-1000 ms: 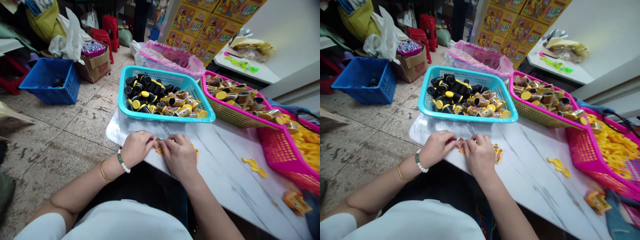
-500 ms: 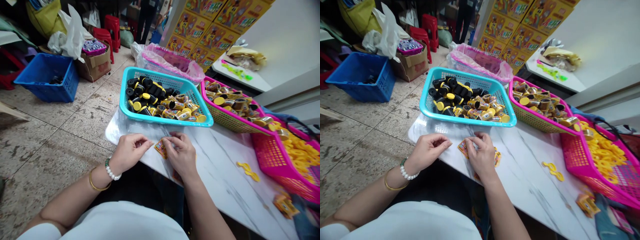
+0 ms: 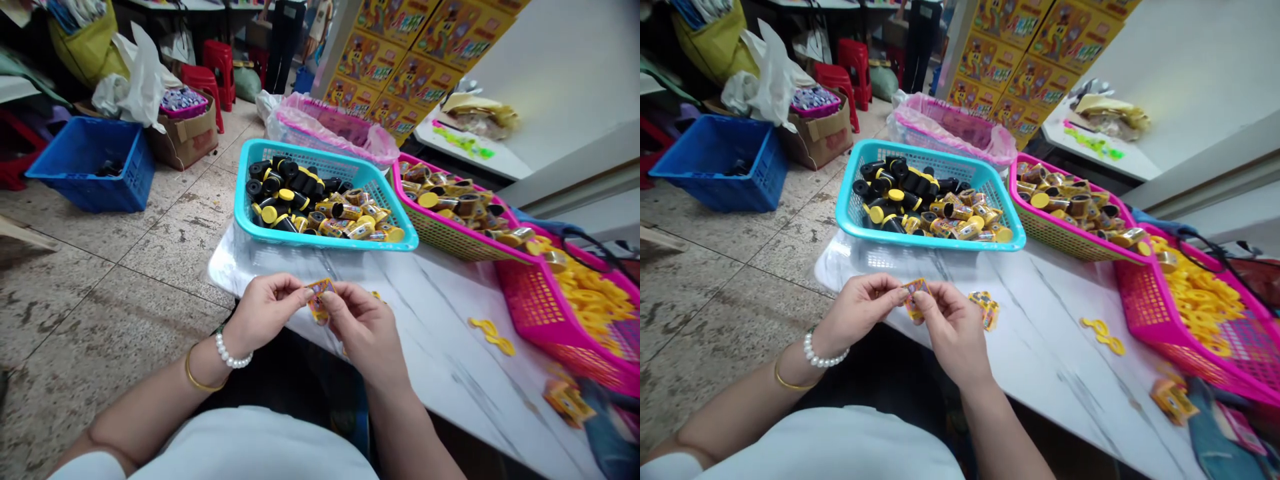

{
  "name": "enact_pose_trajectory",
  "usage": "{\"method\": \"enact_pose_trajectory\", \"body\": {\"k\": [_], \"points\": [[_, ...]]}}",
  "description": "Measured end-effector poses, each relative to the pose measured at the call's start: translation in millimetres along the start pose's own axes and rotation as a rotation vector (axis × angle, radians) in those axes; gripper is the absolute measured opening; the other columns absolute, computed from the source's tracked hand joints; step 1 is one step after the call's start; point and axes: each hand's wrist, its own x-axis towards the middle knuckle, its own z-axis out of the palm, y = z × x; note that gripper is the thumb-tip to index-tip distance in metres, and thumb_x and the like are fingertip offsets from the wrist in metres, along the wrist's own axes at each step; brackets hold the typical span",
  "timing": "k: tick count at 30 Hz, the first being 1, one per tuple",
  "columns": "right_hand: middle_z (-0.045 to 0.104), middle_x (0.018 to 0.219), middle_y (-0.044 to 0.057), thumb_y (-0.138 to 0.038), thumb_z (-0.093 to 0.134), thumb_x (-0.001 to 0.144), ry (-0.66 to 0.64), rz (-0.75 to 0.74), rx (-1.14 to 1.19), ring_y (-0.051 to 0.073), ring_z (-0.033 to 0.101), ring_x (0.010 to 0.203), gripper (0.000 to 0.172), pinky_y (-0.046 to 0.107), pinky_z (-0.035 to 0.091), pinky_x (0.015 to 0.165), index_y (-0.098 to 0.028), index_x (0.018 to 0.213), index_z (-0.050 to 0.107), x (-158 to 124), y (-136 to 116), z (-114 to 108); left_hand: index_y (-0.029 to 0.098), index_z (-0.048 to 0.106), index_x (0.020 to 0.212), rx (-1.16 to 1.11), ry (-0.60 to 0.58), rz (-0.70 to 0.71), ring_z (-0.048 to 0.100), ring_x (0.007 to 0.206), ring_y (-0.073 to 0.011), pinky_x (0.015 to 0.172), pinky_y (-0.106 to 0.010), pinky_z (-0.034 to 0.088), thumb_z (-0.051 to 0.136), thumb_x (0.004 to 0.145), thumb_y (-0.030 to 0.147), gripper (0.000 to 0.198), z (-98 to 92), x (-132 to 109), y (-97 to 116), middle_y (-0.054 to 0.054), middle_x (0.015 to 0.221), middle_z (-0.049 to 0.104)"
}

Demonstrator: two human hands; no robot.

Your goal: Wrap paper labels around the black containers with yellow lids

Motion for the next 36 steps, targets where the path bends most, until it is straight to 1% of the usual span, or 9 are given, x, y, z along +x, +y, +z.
{"method": "enact_pose_trajectory", "body": {"k": [6,9,14,16,19,22,27,32,36], "points": [[0.066,0.065,0.0,-0.043,0.074,0.082,-0.043,0.05,0.06,0.01,0.051,0.049,0.031,0.021,0.038,0.041,-0.017,0.097,0.069,-1.3,7.9,-2.0,0.015,0.065,0.074,-0.08,0.12,-0.084,0.036,0.044,-0.0058,0.042,-0.018,0.025,0.077,0.075,0.045,0.032,-7.6,-4.2,-2.7,0.007,0.05,0.048],[0.065,0.064,0.001,-0.044,0.07,0.084,-0.082,0.1,0.056,0.01,0.051,0.049,0.027,0.022,0.04,0.043,-0.018,0.081,0.065,-2.9,14.4,-2.8,0.016,0.065,0.078,-0.141,0.121,-0.133,0.036,0.044,-0.0061,0.042,-0.018,0.025,0.075,0.077,0.048,0.034,-5.5,-9.4,-8.4,0.007,0.049,0.047],[0.052,0.055,-0.004,-0.021,0.064,0.08,-0.18,-0.17,-0.39,0.009,0.044,0.053,0.021,0.022,0.033,0.05,-0.018,0.06,0.057,3.4,4.1,-15.5,0.015,0.073,0.093,0.096,0.039,-0.006,0.054,0.065,-0.0108,0.06,-0.022,0.044,0.078,0.074,0.035,0.028,-5.7,-12.9,-5.6,-0.002,0.079,0.068],[0.055,0.057,-0.003,-0.018,0.064,0.079,-0.243,-0.223,-0.457,0.009,0.047,0.055,0.019,0.023,0.034,0.052,-0.018,0.06,0.06,7.3,-1.9,-20.7,0.015,0.075,0.086,0.199,-0.001,0.026,0.056,0.069,-0.0125,0.064,-0.024,0.045,0.078,0.072,0.028,0.019,-8.5,-10.4,-3.6,-0.003,0.079,0.069],[0.066,0.069,0.0,-0.03,0.067,0.085,-0.075,-0.132,-0.204,0.011,0.055,0.058,0.011,0.024,0.044,0.055,-0.019,0.084,0.071,8.7,-1.2,-19.6,0.015,0.075,0.073,0.135,0.053,-0.016,0.052,0.062,-0.0117,0.059,-0.023,0.041,0.075,0.077,0.032,0.018,-11.2,-5.6,-4.0,-0.001,0.065,0.065],[0.072,0.084,0.003,-0.04,0.075,0.082,0.071,0.002,0.094,0.012,0.059,0.062,0.029,0.026,0.05,0.057,-0.02,0.102,0.073,3.3,11.9,-4.3,0.016,0.078,0.074,-0.017,0.2,-0.013,0.055,0.064,-0.0129,0.06,-0.024,0.043,0.076,0.077,0.039,0.023,-7.9,-2.9,-8.0,-0.001,0.065,0.065],[0.066,0.069,-0.001,-0.048,0.079,0.079,0.042,0.161,0.449,0.009,0.055,0.057,0.031,0.023,0.048,0.057,-0.019,0.081,0.069,-7.3,30.4,27.0,0.018,0.079,0.069,-0.067,0.229,0.116,0.063,0.085,-0.0173,0.073,-0.027,0.052,0.078,0.076,0.034,0.018,4.9,-5.9,-17.2,-0.007,0.093,0.071],[0.056,0.057,-0.004,-0.05,0.074,0.084,0.192,0.077,0.377,0.009,0.048,0.051,0.038,0.021,0.04,0.05,-0.02,0.069,0.059,-6.8,29.2,24.1,0.02,0.076,0.105,-0.107,0.356,0.187,0.06,0.073,-0.0112,0.067,-0.022,0.052,0.082,0.076,0.03,0.032,4.8,-18.9,-14.0,-0.002,0.087,0.067],[0.051,0.056,-0.004,-0.051,0.063,0.094,0.293,-0.043,0.176,0.01,0.047,0.052,0.042,0.024,0.037,0.05,-0.02,0.067,0.054,-9.7,28.3,18.3,0.017,0.071,0.08,0.013,0.394,0.327,0.056,0.063,-0.01,0.058,-0.019,0.047,0.076,0.083,0.03,0.015,2.6,-33.1,-2.2,0.0,0.071,0.062]]}}
